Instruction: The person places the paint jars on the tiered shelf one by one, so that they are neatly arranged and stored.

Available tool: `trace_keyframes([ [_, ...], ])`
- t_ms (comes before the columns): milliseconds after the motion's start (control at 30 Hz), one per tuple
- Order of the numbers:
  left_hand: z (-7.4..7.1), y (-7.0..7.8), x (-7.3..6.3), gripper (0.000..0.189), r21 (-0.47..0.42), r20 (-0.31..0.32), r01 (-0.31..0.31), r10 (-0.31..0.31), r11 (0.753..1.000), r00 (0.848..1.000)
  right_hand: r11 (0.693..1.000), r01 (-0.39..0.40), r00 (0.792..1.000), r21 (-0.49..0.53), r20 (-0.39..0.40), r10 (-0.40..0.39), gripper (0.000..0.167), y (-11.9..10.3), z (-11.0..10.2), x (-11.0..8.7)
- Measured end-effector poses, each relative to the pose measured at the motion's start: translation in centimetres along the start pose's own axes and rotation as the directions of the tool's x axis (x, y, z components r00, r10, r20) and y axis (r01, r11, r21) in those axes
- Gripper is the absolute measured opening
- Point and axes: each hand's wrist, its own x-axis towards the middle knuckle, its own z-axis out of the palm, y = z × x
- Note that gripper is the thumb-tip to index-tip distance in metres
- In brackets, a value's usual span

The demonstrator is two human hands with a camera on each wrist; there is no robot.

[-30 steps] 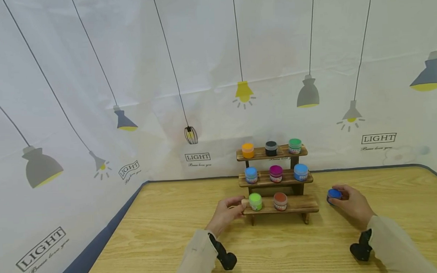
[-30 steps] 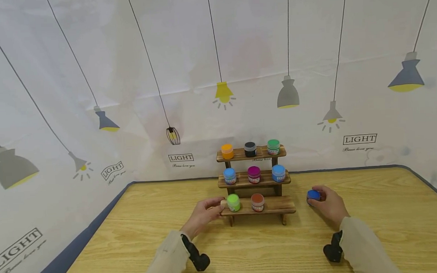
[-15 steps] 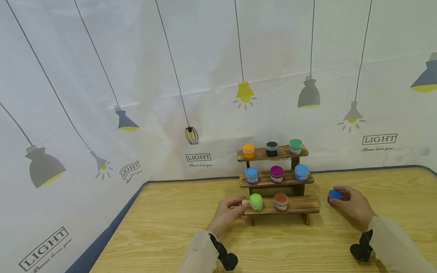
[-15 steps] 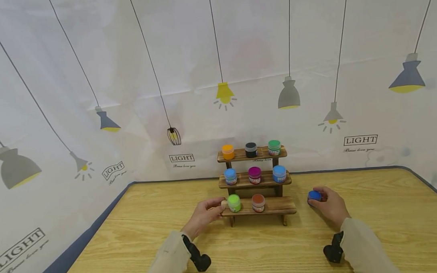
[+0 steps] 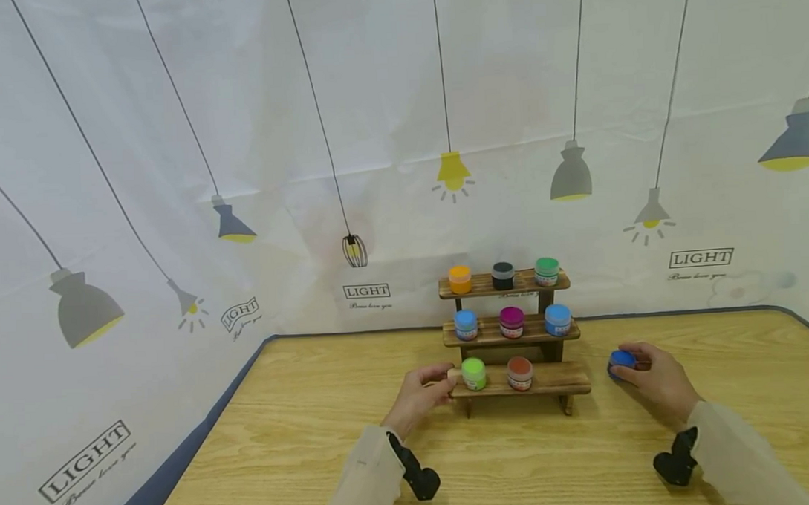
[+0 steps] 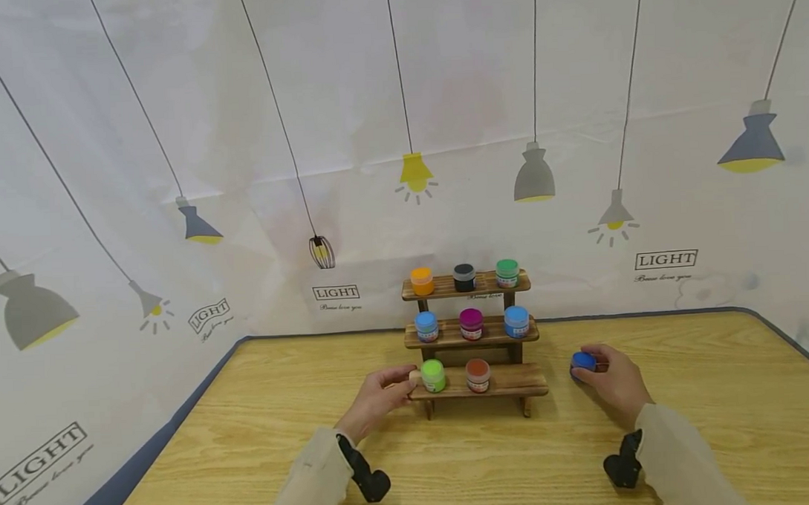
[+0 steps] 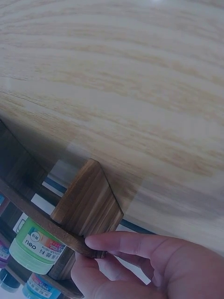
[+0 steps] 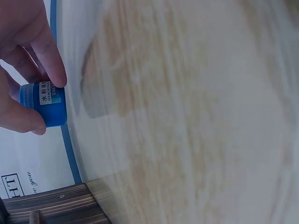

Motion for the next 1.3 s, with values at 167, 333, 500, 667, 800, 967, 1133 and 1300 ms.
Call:
trace_keyframes([
  [167, 0.0, 0.0, 0.0, 0.037, -0.007, 0.001, 0.003, -0.003, 1.0, 1.0, 1.0, 0.002, 1.0, -0.009, 0.01, -0.002, 0.059, -0.3, -0.3, -0.2],
  [333, -0.1, 0.0, -0.1, 0.037, -0.02, 0.007, 0.006, -0.006, 1.0, 1.0, 0.999, 0.027, 0.999, 0.017, 0.026, -0.027, 0.058, -1.0, -0.6, -0.5],
  [500, -0.1, 0.0, 0.3, 0.036, -0.029, 0.02, 0.017, -0.016, 0.999, 1.0, 0.997, 0.069, 0.997, 0.014, 0.023, -0.07, 0.057, -1.8, -0.9, -0.8],
  [667, -0.2, -0.1, 0.4, 0.036, -0.026, 0.021, 0.015, -0.014, 1.0, 1.0, 0.997, 0.077, 0.996, -0.001, 0.037, -0.077, 0.059, -2.4, -1.1, -1.1],
  [800, -0.2, -0.3, 0.4, 0.036, -0.021, 0.018, 0.01, -0.009, 1.0, 1.0, 0.996, 0.089, 0.995, 0.003, 0.043, -0.089, 0.059, -2.6, -1.0, -1.3],
  [967, -0.2, -0.5, 0.6, 0.037, -0.015, 0.022, 0.007, -0.007, 1.0, 1.0, 0.991, 0.134, 0.99, 0.017, 0.038, -0.134, 0.056, -3.1, -1.0, -1.7],
  [1133, -0.3, -0.4, 0.4, 0.037, -0.007, 0.019, -0.002, 0.002, 1.0, 1.0, 0.985, 0.172, 0.984, 0.021, 0.037, -0.172, 0.051, -4.0, -1.1, -2.2],
  [1300, -0.4, -0.5, 0.2, 0.036, -0.008, 0.033, -0.046, 0.046, 0.999, 0.998, 0.981, 0.19, 0.98, 0.035, 0.049, -0.191, 0.049, -4.7, -1.2, -2.5],
])
